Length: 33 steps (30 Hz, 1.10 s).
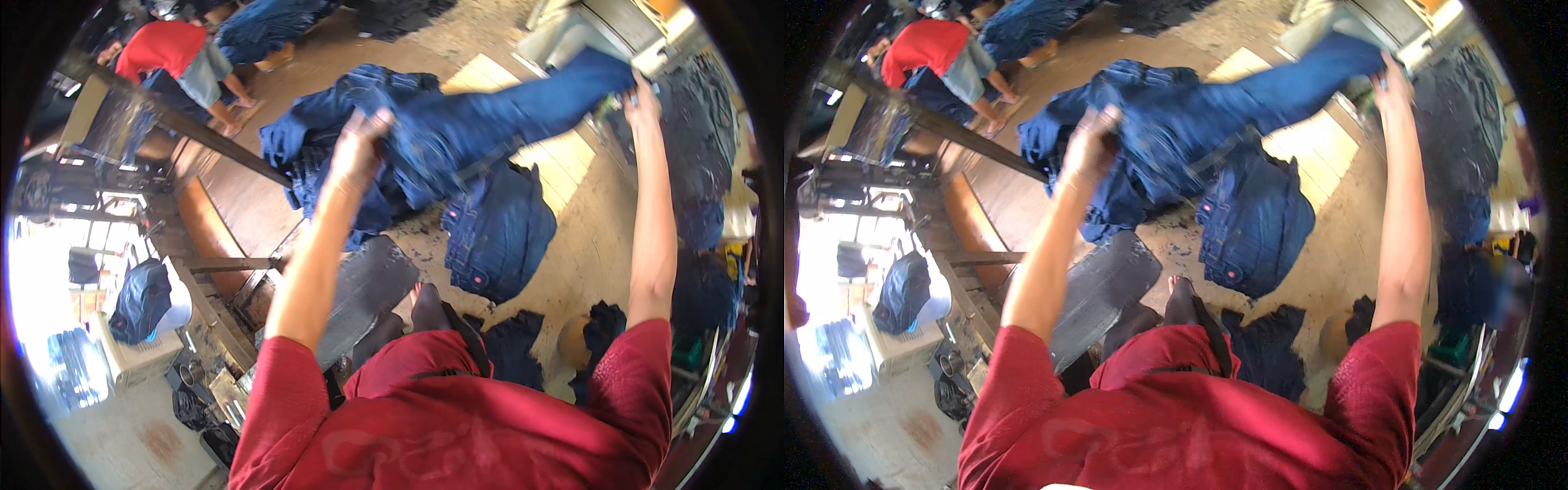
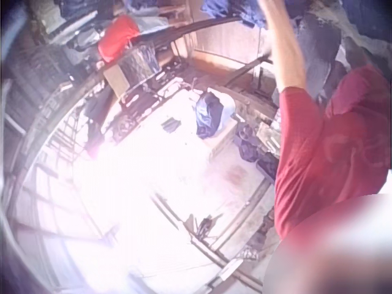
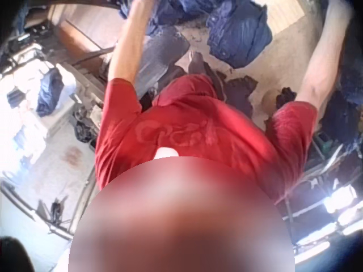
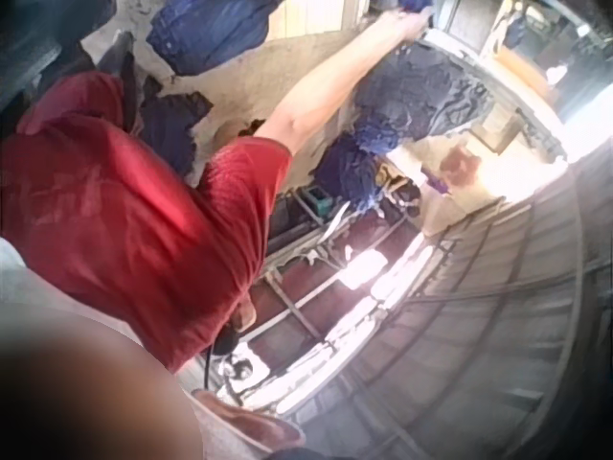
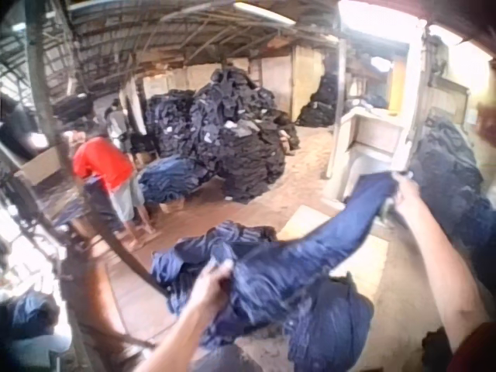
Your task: The person repeatedly picks up folded denim jeans from a pile, uses a small white marker to make marks on the fabric, and places the jeans back on the pile. The process is repeated for several items.
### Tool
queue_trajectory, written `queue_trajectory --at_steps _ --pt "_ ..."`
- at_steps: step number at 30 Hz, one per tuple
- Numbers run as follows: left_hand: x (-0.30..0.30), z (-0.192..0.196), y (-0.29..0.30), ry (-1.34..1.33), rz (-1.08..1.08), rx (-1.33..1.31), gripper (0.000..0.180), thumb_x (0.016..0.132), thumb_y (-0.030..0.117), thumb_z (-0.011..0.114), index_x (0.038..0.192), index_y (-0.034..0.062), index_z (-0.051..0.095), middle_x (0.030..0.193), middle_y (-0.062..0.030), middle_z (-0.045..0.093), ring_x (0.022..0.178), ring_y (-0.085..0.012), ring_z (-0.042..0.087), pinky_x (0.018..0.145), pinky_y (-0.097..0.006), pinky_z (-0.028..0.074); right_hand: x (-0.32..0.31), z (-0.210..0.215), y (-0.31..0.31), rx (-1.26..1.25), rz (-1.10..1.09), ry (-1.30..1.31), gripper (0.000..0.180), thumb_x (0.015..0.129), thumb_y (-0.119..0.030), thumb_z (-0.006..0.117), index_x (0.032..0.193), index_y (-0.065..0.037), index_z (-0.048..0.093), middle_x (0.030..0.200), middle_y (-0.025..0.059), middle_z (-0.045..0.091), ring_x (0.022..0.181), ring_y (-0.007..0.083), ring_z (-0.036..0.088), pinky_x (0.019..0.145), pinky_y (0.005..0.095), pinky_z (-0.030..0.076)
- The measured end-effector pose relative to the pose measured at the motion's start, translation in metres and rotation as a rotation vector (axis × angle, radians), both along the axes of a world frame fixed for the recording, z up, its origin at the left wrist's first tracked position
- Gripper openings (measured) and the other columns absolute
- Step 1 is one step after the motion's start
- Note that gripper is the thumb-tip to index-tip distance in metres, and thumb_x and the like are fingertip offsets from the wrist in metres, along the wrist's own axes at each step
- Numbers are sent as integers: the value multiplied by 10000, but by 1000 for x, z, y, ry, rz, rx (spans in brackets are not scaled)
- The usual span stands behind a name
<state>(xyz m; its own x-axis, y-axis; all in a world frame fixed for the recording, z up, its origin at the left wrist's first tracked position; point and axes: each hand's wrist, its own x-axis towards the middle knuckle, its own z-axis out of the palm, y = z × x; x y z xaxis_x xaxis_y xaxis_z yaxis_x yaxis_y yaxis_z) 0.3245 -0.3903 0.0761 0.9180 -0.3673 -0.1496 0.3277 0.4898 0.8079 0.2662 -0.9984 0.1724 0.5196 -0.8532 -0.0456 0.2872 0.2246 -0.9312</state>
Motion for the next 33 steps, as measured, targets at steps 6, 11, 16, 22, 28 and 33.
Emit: queue_trajectory --at_steps 6,11,16,22,28,33 --pt "116 -10 88 -203 51 100 463 970 54 806 1402 -13 653 1345 -139 732 1219 -277 700 1139 -431 520 -4 -69 16 -387 376 427 687 989 -494 808 1430 6 642 1385 199 718 1281 286 709 1038 448 639" --pt "75 -79 246 -85 411 761 571 1088 208 666 1578 -55 534 1529 -163 643 1379 -269 649 1140 -390 536 -94 -312 120 -429 574 891 364 979 -303 838 1157 -54 641 962 67 777 727 120 706 546 286 555" --pt "-75 -100 339 -205 367 1351 452 1119 217 630 1475 -62 632 1353 -188 730 1173 -236 734 1033 -359 583 -268 -488 274 -421 532 1526 824 870 -522 885 1395 39 587 1258 270 743 1092 384 775 938 498 611" --pt "-227 -83 233 -492 406 1589 240 1048 82 676 1255 -15 749 1195 -137 779 1099 -256 740 986 -384 578 -316 -555 354 -481 14 1657 383 1053 -323 694 1197 -14 520 1267 308 687 1010 497 734 878 593 574" --pt "-276 -87 41 -343 -462 1046 166 946 44 787 1106 64 825 1046 -157 805 1023 -343 767 948 -429 600 -326 -517 339 -572 191 1253 231 998 -159 615 1158 -37 501 936 256 745 890 532 718 815 641 539" --pt "-302 -114 -19 -241 -696 826 200 1005 107 764 1188 36 799 1117 -166 811 1036 -331 780 927 -398 601 -317 -509 348 -457 77 1544 381 1009 -264 696 1200 -18 476 1043 267 730 1075 510 717 916 611 551"
